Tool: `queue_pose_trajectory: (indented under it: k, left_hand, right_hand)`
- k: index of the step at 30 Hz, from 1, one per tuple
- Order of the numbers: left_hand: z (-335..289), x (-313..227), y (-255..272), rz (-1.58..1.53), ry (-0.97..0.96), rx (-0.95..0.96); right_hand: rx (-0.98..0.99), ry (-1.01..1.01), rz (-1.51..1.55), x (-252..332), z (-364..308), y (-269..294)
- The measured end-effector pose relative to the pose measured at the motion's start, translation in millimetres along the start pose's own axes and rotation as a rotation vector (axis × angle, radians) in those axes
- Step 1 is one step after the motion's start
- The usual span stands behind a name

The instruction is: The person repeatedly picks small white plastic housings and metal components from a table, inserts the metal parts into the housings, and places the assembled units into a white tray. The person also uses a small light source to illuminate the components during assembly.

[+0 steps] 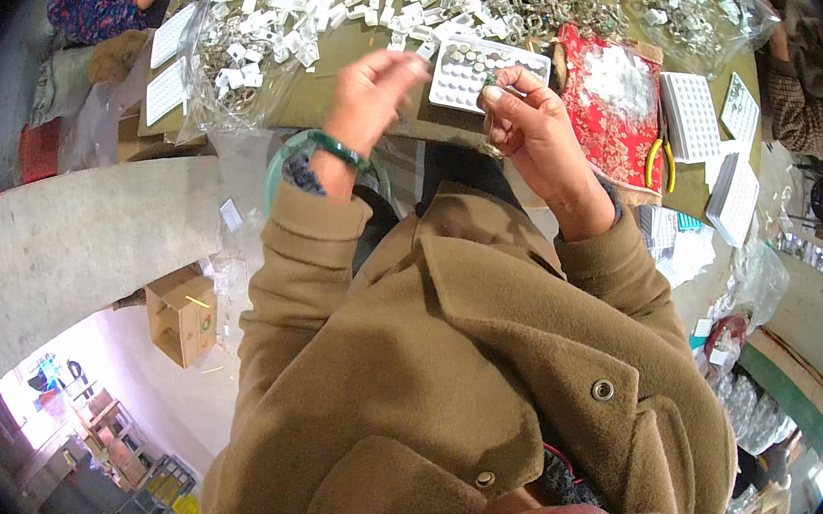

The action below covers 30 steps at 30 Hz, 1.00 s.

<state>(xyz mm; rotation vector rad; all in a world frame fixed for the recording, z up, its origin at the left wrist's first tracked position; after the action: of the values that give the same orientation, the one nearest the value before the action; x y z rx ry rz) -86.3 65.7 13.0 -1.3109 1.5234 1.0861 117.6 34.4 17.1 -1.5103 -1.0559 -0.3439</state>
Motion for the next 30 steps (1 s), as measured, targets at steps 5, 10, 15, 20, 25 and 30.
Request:
queue_pose_trajectory:
  k: [5,10,15,20,25,30]
  left_hand:
    - [60.1,22.0,14.1,0.860,-0.323,-0.412]
    - [65.3,31.8,16.4,0.848,-0.234,-0.359]
    - [40.3,30.9,35.9,-0.156,0.201,-0.034]
    - [18.8,35.9,34.6,-0.576,0.292,-0.003]
    - [-5.9,32.7,16.7,-0.407,0.038,-0.093]
    - [-38.7,18.9,1.7,-0.307,-0.157,0.005]
  right_hand:
    - [-0.024,0.085,-0.254,-5.6,0.1,-5.2]
    - [-0.024,0.131,-0.357,-9.6,-3.7,-10.3]
    - [-0.045,0.112,-0.428,-11.8,-3.9,-14.6]
    - [-0.035,0.126,-0.434,-17.4,3.9,-26.3]
    - [-0.073,0.204,-0.463,-22.0,17.1,-37.9]
    - [-0.035,0.251,-0.393,-30.8,13.8,-45.2]
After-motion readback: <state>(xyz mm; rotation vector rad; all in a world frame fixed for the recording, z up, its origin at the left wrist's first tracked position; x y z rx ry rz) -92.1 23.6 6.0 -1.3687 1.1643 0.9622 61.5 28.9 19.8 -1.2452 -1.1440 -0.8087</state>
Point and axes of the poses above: each hand's wrist, its own z-axis towards the middle knuckle, its own y-axis out of the back of the hand, x = y × z, the point moved 1 cm from there along z, towards the middle knuckle, and after that the axes turned 1 degree about y, right-handed, at the moved point
